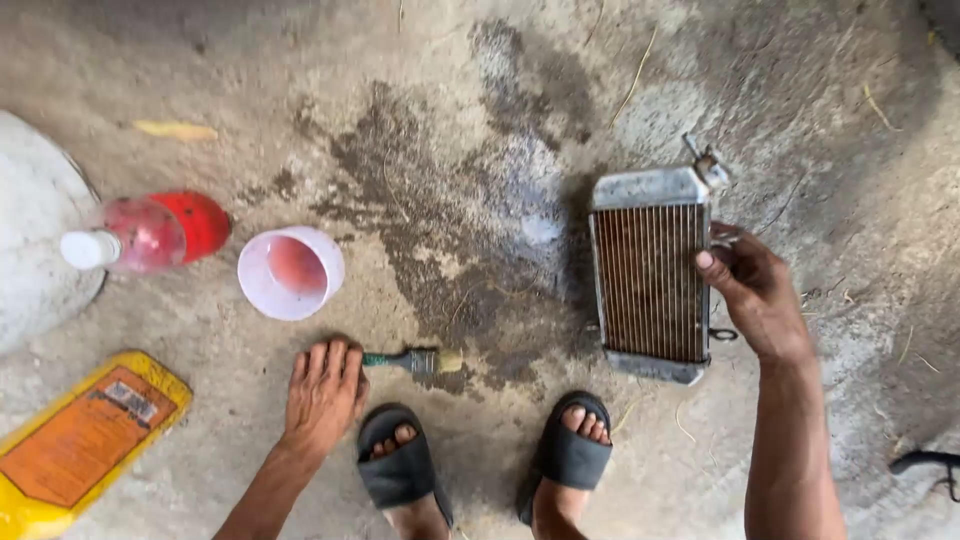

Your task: Cleaning a motorcycle radiator by scrubbing the fins with a brush and soapy water and rinsing it in a bucket.

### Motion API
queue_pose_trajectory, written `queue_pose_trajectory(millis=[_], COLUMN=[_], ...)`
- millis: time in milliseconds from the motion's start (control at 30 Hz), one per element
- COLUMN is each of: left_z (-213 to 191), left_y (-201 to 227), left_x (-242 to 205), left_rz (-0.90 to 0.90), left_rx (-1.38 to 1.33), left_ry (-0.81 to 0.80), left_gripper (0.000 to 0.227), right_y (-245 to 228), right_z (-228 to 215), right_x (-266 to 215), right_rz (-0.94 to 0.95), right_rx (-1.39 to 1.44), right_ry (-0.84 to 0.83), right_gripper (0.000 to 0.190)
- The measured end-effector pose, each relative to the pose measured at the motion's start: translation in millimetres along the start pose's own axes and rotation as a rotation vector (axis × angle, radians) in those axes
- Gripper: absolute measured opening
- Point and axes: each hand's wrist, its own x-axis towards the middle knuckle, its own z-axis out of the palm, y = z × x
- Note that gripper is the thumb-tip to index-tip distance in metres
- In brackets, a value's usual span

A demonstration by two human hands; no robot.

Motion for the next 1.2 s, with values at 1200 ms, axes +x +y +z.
queue_pose_trajectory(millis=[1200], left_z=[-129.5], left_y=[119.9], left_x=[236.7], left_rz=[-0.17], left_rx=[-1.136], left_ry=[0.047], left_gripper=[0.019], right_y=[17.1], right_z=[34.5], right_x=[-52.8], right_rz=[-0.002], right_rx=[0.492], right_ry=[0.107], right_gripper=[0.059])
